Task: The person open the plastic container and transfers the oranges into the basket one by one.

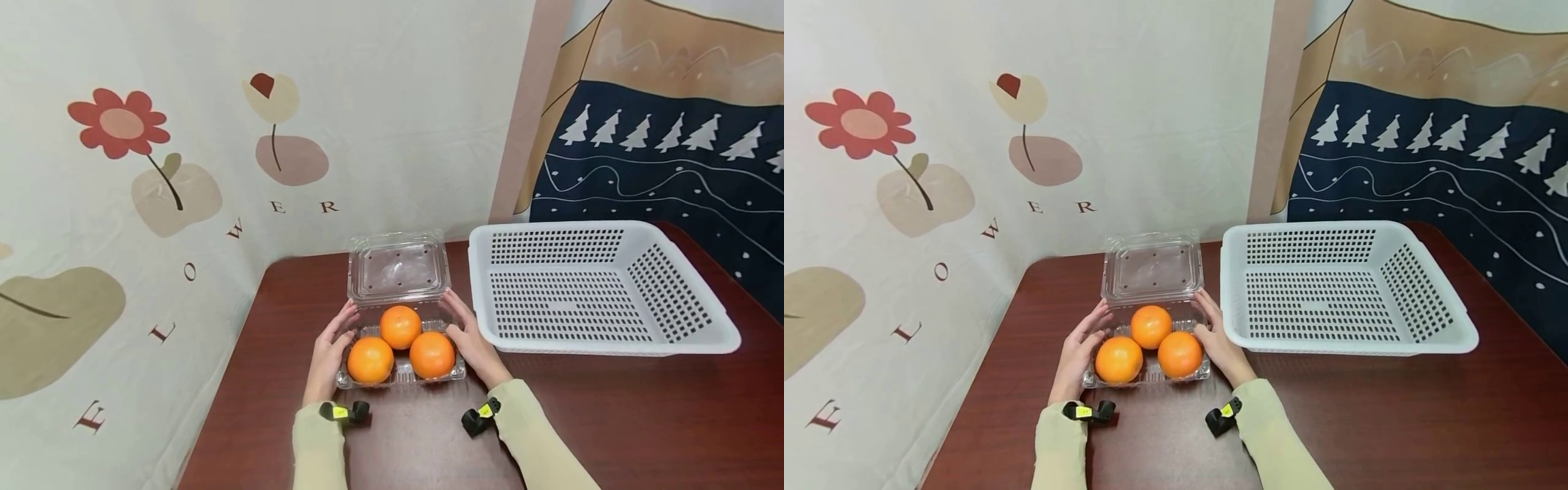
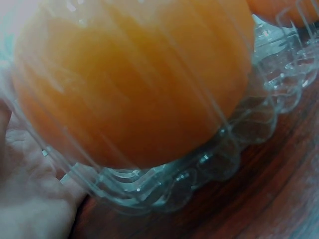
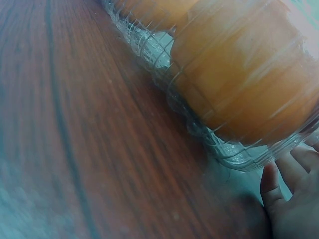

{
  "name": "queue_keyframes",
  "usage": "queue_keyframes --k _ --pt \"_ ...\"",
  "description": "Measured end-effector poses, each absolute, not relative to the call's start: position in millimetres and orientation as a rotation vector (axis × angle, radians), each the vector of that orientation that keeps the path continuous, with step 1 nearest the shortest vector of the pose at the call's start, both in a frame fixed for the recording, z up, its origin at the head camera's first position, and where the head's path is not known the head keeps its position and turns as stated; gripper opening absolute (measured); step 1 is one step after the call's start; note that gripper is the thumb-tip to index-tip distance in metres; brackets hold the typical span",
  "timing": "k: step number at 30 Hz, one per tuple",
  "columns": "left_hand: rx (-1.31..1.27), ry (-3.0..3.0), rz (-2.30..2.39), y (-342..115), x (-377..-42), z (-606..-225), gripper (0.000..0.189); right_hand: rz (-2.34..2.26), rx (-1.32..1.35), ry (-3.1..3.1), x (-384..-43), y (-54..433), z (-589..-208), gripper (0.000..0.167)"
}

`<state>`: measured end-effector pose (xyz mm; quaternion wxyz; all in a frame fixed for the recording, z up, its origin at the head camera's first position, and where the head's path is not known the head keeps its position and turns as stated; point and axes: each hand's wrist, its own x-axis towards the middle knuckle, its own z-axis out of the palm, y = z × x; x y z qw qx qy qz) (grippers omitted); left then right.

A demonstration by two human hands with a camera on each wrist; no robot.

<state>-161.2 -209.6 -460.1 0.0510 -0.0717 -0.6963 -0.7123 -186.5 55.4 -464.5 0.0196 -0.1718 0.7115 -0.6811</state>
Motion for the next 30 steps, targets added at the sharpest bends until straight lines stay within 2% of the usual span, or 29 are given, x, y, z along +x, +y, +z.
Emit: queue_keyframes --k 30 --pt "-0.190 -2.156 -2.143 -209.2 -162.8 -459.2 0.042 -2.110 -0.541 2.228 -187.3 55.4 -463.6 0.061"
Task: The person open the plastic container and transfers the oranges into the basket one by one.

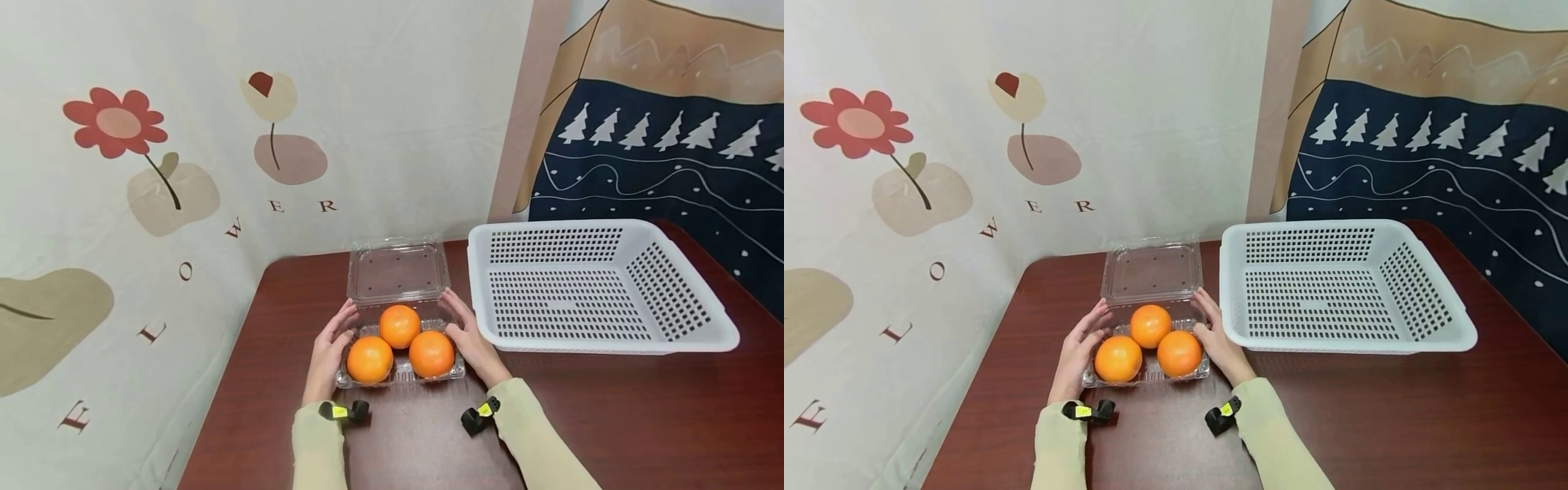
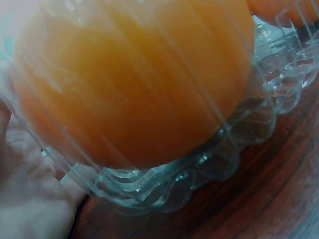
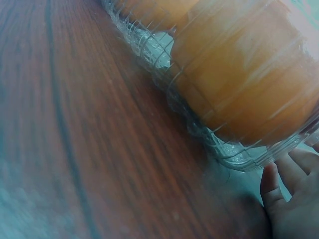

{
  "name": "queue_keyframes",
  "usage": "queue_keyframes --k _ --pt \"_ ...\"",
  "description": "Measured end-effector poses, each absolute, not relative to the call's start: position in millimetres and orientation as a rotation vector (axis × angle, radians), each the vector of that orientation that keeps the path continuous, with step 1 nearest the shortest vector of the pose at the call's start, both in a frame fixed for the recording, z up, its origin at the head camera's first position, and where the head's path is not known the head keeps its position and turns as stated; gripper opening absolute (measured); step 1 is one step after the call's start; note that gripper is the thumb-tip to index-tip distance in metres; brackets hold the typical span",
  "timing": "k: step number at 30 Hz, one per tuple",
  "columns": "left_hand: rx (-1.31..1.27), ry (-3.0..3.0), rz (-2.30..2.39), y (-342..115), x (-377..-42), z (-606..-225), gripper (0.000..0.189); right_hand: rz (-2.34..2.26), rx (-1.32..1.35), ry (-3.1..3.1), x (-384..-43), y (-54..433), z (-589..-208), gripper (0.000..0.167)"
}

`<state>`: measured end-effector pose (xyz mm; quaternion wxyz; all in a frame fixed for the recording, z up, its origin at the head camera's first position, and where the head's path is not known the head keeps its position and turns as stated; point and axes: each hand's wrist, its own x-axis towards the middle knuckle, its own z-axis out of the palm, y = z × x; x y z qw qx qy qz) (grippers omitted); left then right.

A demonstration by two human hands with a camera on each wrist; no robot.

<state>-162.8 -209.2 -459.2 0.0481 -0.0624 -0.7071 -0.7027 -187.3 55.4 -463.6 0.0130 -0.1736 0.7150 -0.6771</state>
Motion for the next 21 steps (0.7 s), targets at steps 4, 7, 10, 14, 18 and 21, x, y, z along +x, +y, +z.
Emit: queue_keyframes --k 4,7,10,14,18,21 --pt "-0.193 -2.154 -2.150 -209.5 -163.2 -459.9 0.042 -2.116 -0.536 2.222 -187.1 55.6 -463.7 0.061" --pt "-0.180 -2.160 -2.154 -209.5 -163.0 -460.3 0.042 -2.110 -0.528 2.222 -186.5 55.9 -464.3 0.060" --pt "-0.171 -2.165 -2.151 -209.6 -162.6 -460.3 0.042 -2.115 -0.535 2.212 -186.5 55.5 -464.9 0.060" --pt "-0.164 -2.165 -2.147 -209.9 -162.5 -459.9 0.043 -2.127 -0.546 2.204 -186.9 55.1 -465.2 0.059" --pt "-0.165 -2.169 -2.144 -209.9 -162.2 -459.5 0.043 -2.124 -0.551 2.213 -186.3 55.5 -464.5 0.060" --pt "-0.163 -2.174 -2.138 -209.5 -162.0 -459.1 0.042 -2.124 -0.555 2.218 -185.9 55.6 -464.4 0.060"
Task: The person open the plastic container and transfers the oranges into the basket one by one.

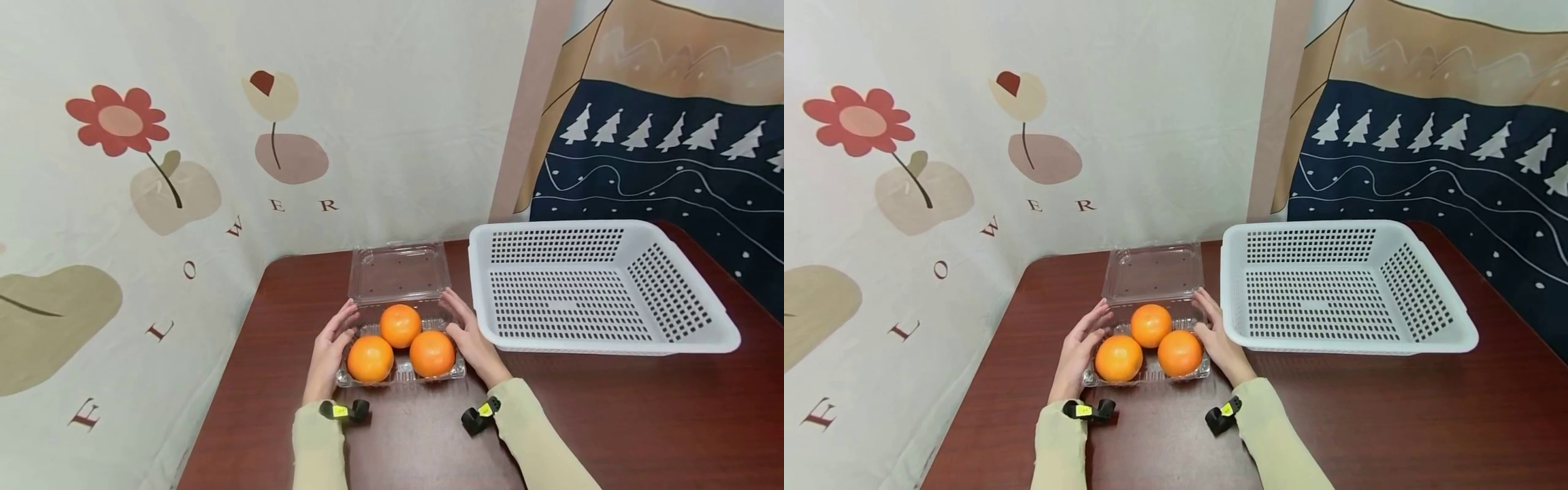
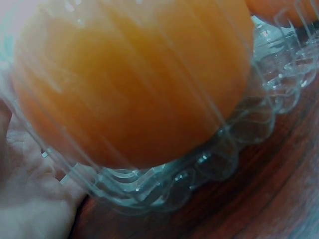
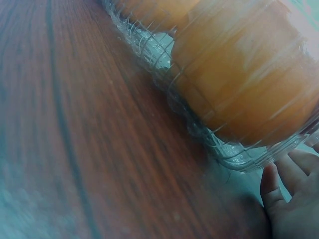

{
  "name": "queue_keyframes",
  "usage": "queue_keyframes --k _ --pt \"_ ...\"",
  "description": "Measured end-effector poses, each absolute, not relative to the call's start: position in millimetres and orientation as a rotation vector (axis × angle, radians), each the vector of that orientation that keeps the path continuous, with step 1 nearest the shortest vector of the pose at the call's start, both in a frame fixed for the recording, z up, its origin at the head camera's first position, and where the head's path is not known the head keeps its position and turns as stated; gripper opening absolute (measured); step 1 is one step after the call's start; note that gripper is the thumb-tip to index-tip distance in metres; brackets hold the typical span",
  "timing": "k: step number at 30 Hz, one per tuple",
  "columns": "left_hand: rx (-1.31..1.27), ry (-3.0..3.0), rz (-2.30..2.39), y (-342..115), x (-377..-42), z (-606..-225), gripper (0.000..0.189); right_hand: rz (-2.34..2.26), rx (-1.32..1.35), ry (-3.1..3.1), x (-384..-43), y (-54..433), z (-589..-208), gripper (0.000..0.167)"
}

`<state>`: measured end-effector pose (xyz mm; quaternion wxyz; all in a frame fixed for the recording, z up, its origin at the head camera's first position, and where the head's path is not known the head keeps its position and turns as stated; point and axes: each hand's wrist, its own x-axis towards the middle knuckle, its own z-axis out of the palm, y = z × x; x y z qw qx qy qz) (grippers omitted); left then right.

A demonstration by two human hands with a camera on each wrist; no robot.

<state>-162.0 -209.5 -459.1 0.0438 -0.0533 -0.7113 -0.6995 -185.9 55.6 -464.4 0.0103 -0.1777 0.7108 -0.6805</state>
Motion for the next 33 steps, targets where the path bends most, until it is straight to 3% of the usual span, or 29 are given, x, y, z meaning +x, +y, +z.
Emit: queue_keyframes --k 33 --pt "-0.138 -2.170 -2.132 -210.3 -162.5 -459.8 0.042 -2.135 -0.502 2.216 -188.1 56.6 -470.7 0.055"
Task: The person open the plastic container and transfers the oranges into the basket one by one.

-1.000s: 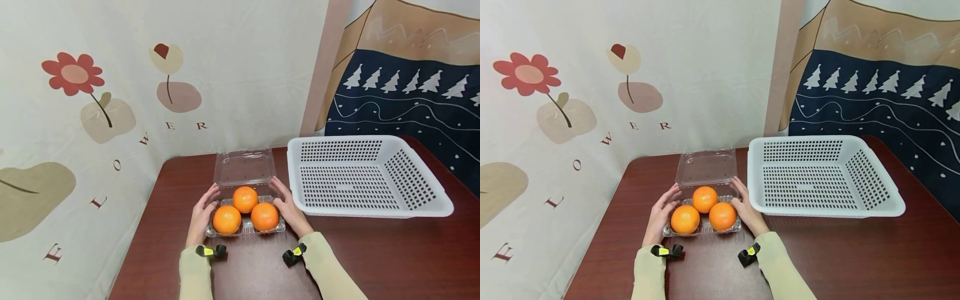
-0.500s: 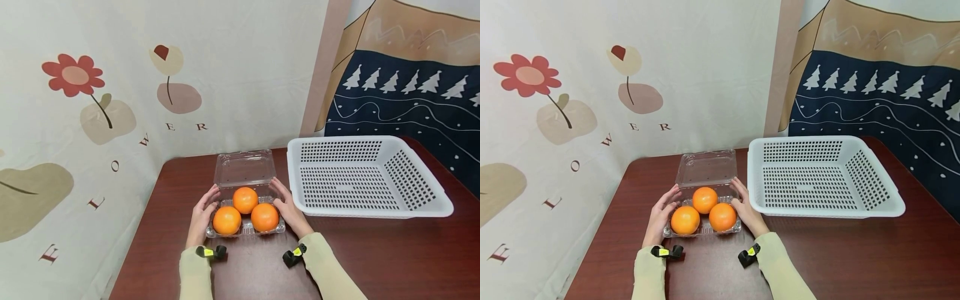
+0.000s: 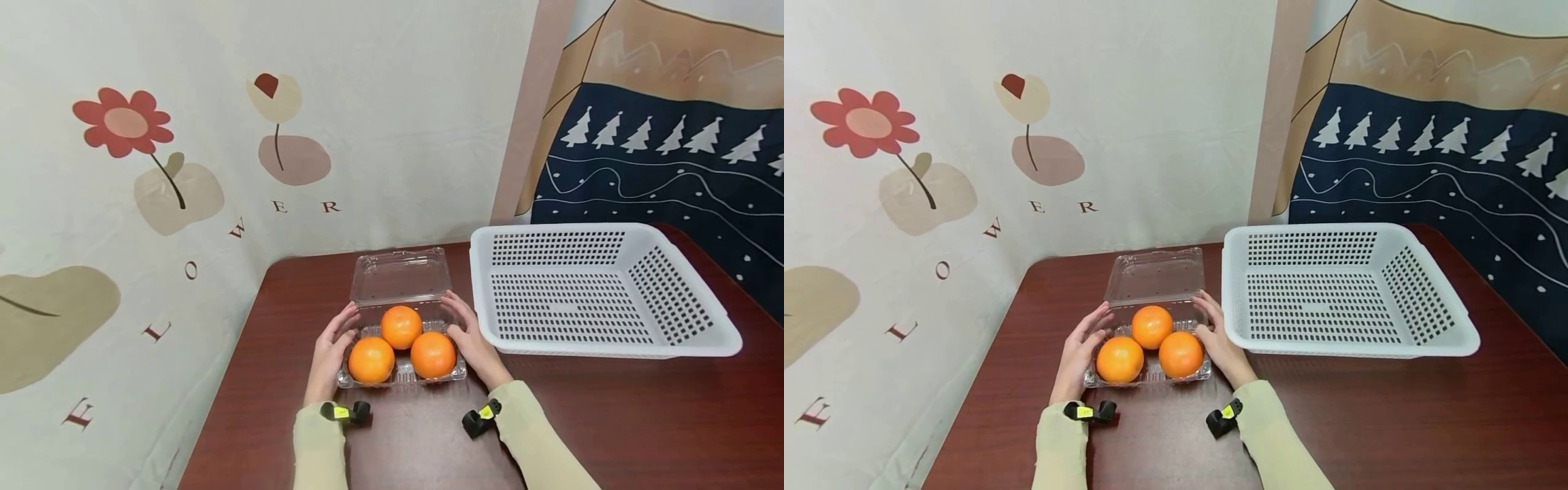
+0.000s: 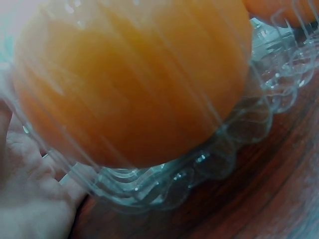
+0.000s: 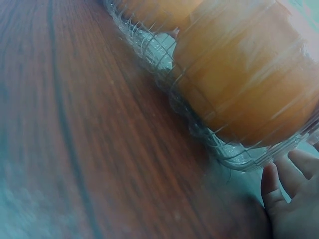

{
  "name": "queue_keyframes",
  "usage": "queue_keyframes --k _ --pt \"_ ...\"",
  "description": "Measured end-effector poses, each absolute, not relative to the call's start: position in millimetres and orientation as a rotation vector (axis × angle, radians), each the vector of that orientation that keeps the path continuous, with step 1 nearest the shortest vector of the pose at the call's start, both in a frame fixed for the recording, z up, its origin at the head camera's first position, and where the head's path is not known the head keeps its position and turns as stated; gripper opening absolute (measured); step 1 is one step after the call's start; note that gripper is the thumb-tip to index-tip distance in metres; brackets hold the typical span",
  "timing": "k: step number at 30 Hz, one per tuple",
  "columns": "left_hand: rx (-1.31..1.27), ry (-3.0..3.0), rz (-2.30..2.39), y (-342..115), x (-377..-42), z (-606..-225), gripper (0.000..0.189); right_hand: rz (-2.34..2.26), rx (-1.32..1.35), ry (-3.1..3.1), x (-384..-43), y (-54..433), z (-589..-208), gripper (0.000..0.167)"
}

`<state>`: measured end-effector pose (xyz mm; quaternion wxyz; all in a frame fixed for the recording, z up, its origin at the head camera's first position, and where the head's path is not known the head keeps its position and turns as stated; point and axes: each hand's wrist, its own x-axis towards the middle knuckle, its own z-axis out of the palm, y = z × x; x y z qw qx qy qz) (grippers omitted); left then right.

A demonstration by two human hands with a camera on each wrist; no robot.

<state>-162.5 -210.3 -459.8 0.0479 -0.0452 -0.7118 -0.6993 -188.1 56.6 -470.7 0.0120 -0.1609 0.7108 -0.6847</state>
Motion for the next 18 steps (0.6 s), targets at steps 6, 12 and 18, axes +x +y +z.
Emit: queue_keyframes --k 6,12,18 --pt "-0.128 -2.167 -2.135 -209.7 -162.4 -458.7 0.044 -2.072 -0.439 2.331 -195.3 58.9 -486.8 0.049" --pt "-0.103 -2.166 -2.142 -209.8 -162.4 -459.5 0.044 -2.022 -0.401 2.444 -195.1 58.3 -489.4 0.045" --pt "-0.072 -2.129 -2.174 -213.6 -166.1 -469.2 0.043 -1.946 -0.428 2.501 -196.0 57.3 -488.7 0.042"
